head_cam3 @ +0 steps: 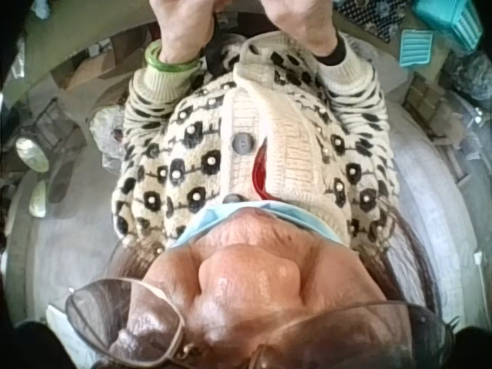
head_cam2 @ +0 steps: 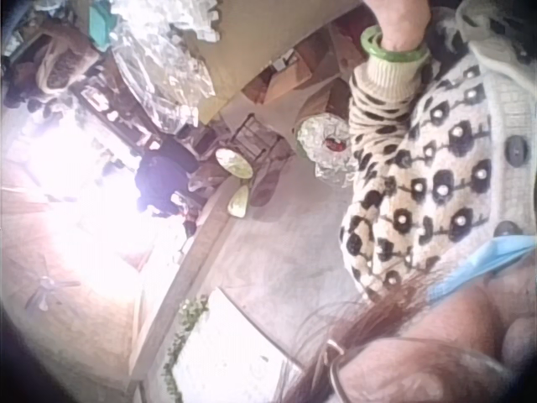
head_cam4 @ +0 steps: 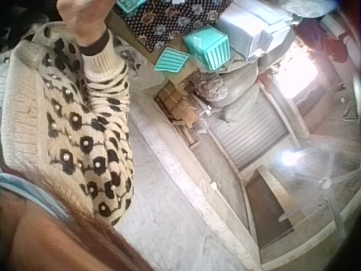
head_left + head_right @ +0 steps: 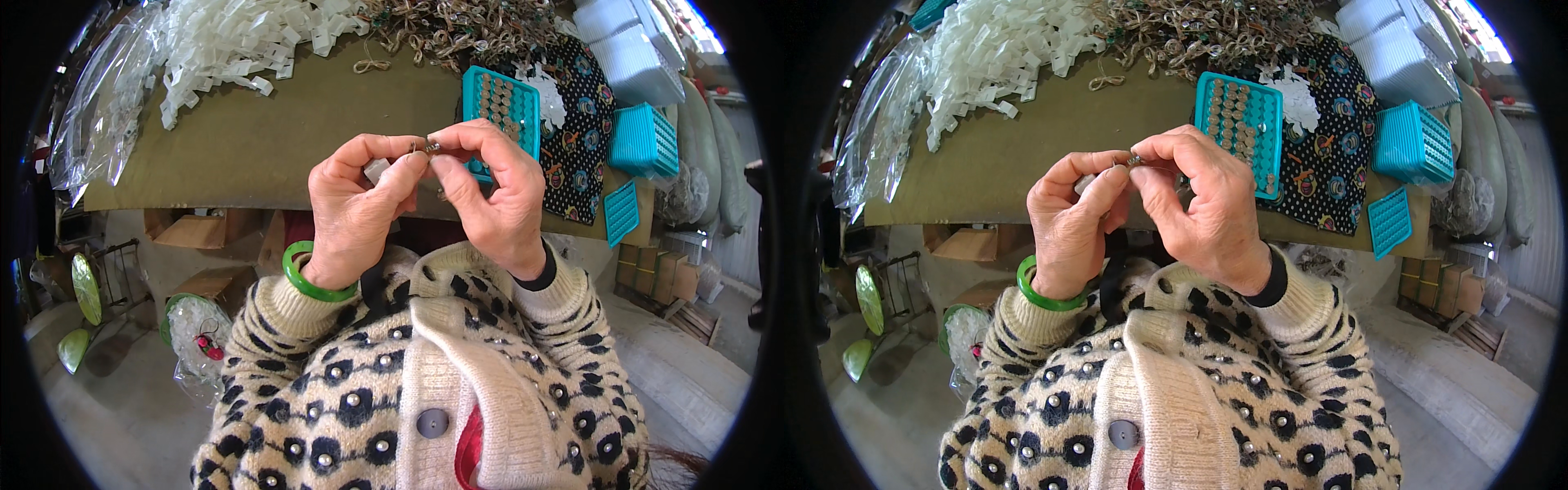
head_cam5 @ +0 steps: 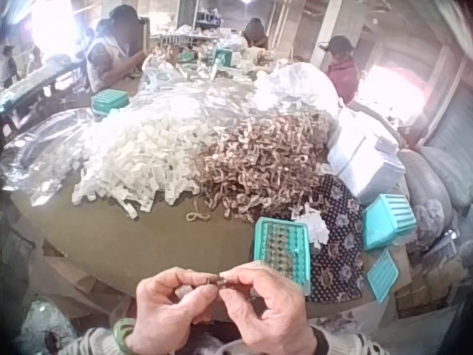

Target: The person repeatedly picks small metal components from a blue tray and inserts them into white plastic housings. They then place the assembled units onto the table. The process is repeated continuously throughout the clip.

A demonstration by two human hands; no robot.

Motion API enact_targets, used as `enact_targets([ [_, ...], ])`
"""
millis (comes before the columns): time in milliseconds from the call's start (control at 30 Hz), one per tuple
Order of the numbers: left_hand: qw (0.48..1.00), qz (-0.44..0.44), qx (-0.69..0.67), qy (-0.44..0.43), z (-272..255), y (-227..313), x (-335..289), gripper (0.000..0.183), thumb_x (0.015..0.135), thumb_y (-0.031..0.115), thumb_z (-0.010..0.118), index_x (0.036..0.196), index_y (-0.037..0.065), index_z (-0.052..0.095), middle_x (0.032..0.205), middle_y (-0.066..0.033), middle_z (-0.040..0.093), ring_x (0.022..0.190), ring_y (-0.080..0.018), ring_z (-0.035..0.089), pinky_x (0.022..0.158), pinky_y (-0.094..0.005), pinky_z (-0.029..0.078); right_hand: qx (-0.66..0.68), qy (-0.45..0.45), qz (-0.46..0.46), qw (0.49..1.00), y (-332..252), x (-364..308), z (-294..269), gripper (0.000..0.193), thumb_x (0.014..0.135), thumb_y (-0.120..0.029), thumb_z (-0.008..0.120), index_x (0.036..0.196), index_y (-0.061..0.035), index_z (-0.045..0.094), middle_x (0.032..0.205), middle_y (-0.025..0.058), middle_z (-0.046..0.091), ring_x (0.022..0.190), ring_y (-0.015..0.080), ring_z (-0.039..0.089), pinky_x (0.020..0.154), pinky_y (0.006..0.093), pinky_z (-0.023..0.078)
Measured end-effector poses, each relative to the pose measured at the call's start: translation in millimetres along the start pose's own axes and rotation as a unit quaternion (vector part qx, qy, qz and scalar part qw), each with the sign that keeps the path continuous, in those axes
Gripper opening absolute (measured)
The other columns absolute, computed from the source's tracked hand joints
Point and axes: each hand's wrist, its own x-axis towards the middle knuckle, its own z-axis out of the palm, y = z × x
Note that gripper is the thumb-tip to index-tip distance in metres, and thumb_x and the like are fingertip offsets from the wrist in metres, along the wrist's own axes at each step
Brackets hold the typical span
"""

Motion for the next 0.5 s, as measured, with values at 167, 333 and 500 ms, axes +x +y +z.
enact_targets([
  [167,0.999,-0.010,-0.027,-0.014,-0.9,-0.8,-0.4,0.013,0.088,0.004,0.069,0.099,-0.003,0.067,0.074,-0.0001,0.064,0.058,-0.0023,0.053,0.050,-0.0163,0.042,0.092,0.000,0.094,0.991,-0.2,-5.0,0.8,0.011,0.088,-0.001,0.065,0.097,0.0026,0.061,0.086,0.0050,0.064,0.074,0.0109,0.061,0.066,0.0225,0.048],
  [333,0.999,-0.006,-0.044,-0.012,-1.1,-3.9,-0.4,0.013,0.088,0.004,0.070,0.099,-0.002,0.067,0.076,-0.0005,0.065,0.058,-0.0024,0.053,0.050,-0.0166,0.042,0.151,0.033,0.153,0.976,0.7,-8.0,4.8,0.013,0.082,0.000,0.070,0.093,0.0002,0.063,0.081,0.0065,0.064,0.067,0.0140,0.062,0.062,0.0249,0.050],
  [500,0.997,-0.038,-0.062,-0.023,-2.6,-5.0,1.6,0.011,0.090,0.002,0.064,0.101,0.000,0.065,0.080,-0.0036,0.064,0.057,-0.0064,0.050,0.048,-0.0197,0.036,-0.021,0.015,-0.013,1.000,6.2,-4.1,-0.7,0.015,0.079,0.004,0.071,0.092,-0.0009,0.064,0.080,0.0060,0.063,0.063,0.0136,0.060,0.056,0.0245,0.047],
])
